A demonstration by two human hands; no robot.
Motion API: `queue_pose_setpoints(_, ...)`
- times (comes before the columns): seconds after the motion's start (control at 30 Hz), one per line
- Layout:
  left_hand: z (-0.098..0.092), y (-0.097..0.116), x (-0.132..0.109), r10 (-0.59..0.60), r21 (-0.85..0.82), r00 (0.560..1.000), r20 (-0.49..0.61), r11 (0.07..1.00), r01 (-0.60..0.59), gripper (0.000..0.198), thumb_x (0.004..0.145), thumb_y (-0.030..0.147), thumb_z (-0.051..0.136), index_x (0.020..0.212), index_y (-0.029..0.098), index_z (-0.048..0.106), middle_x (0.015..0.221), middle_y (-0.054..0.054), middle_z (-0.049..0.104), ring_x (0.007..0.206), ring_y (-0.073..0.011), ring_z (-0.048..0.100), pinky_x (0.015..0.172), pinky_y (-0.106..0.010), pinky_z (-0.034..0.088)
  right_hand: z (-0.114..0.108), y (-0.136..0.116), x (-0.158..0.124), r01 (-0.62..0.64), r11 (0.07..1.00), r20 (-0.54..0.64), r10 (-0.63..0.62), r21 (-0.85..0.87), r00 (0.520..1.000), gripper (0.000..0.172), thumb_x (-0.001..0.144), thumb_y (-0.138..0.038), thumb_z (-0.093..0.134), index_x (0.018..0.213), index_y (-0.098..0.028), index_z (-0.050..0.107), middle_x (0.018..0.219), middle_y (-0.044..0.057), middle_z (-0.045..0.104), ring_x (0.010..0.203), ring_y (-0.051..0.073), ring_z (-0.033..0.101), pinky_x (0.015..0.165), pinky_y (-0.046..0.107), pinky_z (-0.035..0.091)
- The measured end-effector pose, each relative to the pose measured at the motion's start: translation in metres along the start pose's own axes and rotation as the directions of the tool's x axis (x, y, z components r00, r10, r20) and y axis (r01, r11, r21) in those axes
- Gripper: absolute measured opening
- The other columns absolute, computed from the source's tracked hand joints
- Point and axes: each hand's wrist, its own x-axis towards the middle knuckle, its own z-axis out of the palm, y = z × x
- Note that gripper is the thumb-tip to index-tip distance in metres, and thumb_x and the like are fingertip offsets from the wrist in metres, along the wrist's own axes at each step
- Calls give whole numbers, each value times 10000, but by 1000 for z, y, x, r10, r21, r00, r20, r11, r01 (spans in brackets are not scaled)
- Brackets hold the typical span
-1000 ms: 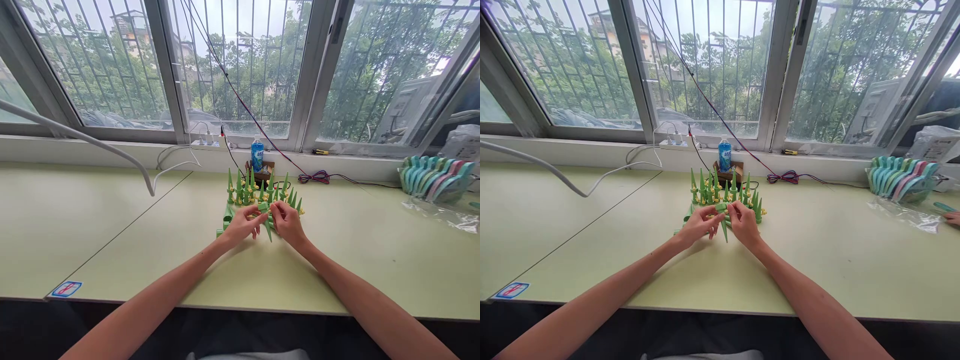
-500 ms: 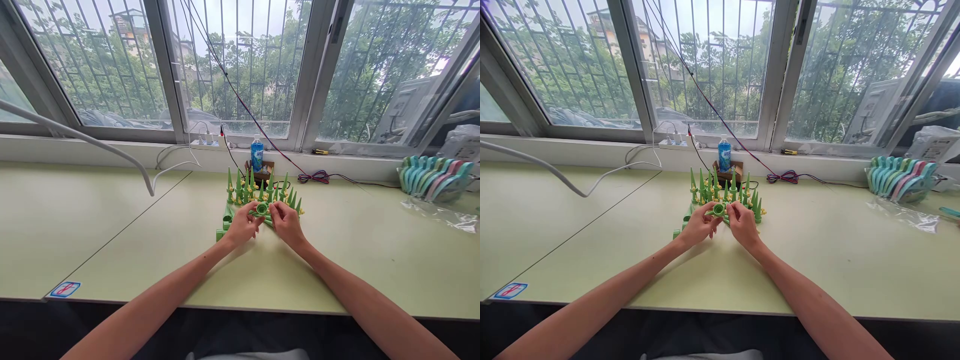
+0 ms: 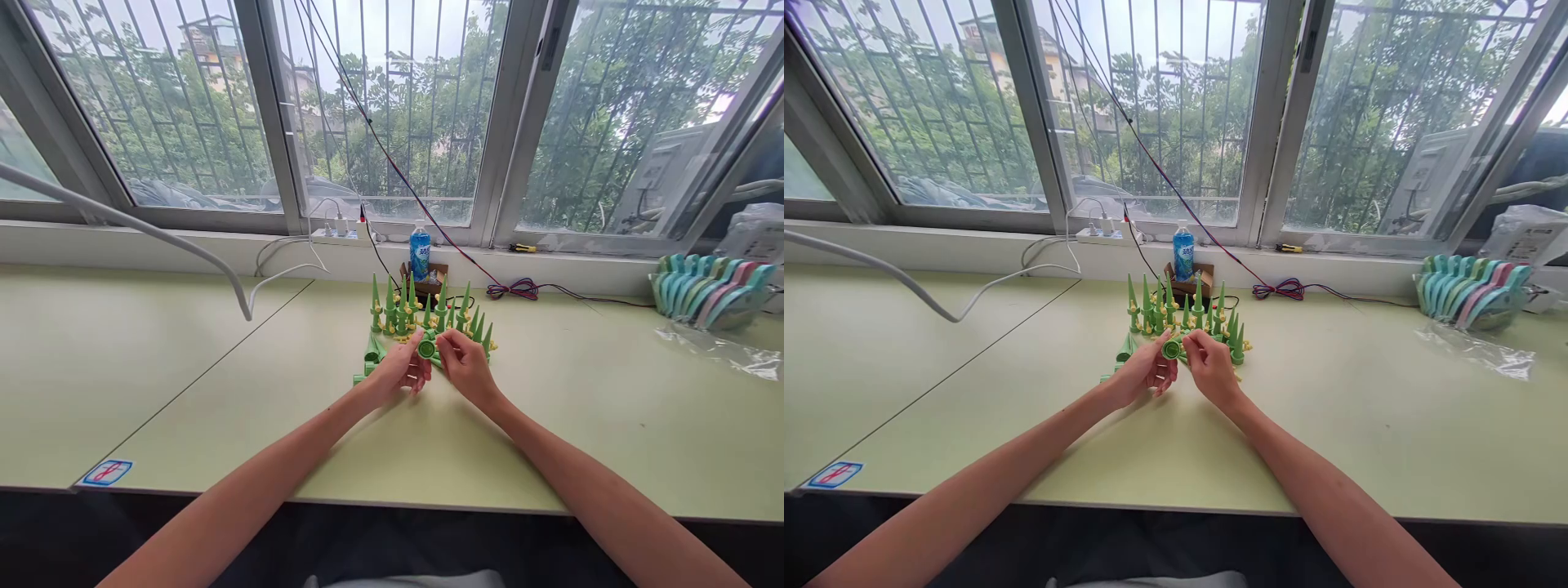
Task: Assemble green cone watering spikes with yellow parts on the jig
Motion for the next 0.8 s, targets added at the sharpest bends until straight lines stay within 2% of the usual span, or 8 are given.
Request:
queue_pose_setpoints(0.27, -2, -1, 1, 43, -23, 999, -1, 999, -43, 502, 802, 629, 523, 783, 130, 576, 726, -51, 606, 461, -82, 512, 400, -213, 402, -1, 2, 2, -1, 999, -12, 0, -47, 1000, 286, 915, -418, 481, 739, -193, 491, 571, -52, 386, 459, 83, 321, 443, 229, 269)
queue_pose_setpoints(0.4, 0, 0, -2, 125, 95, 992, 34, 987, -128, 459, 797, 594, 561, 772, 136, 569, 673, -18, 564, 488, -90, 548, 403, -201, 427, -2, 3, 2, -23, 998, -30, 22, -58, 999, 306, 909, -430, 483, 713, -197, 467, 552, -51, 391, 458, 88, 340, 443, 229, 273)
queue_pose_setpoints(0.47, 1, 0, -4, 206, 206, 978, 37, 956, -210, 413, 768, 558, 620, 757, 151, 554, 614, 13, 517, 496, -107, 570, 390, -199, 440, -3, 3, 2, -31, 996, -42, 27, -81, 999, 318, 908, -434, 480, 696, -196, 463, 536, -51, 388, 458, 91, 341, 446, 231, 268)
queue_pose_setpoints(0.57, 0, -2, -4, 331, 315, 943, 24, 893, -321, 373, 750, 519, 657, 788, 160, 562, 635, 19, 523, 492, -114, 579, 373, -207, 461, -2, 2, 3, -31, 993, -45, 26, -112, 999, 330, 905, -441, 476, 687, -193, 474, 530, -48, 391, 464, 94, 340, 452, 235, 264)
queue_pose_setpoints(0.7, -1, -6, -1, 388, 350, 921, -12, 865, -360, 357, 772, 494, 642, 898, 162, 605, 667, 13, 534, 486, -104, 571, 364, -202, 467, -1, 1, 3, -20, 992, -52, 14, -121, 999, 338, 899, -444, 483, 682, -186, 483, 556, -37, 425, 484, 93, 344, 462, 233, 271)
queue_pose_setpoints(0.8, -1, -8, 1, 437, 380, 897, -60, 841, -384, 351, 770, 486, 648, 886, 156, 622, 771, -9, 534, 491, -92, 573, 349, -202, 461, -1, 2, 3, -21, 993, -52, 16, -114, 999, 332, 897, -441, 488, 687, -184, 489, 568, -31, 443, 492, 94, 350, 464, 230, 275)
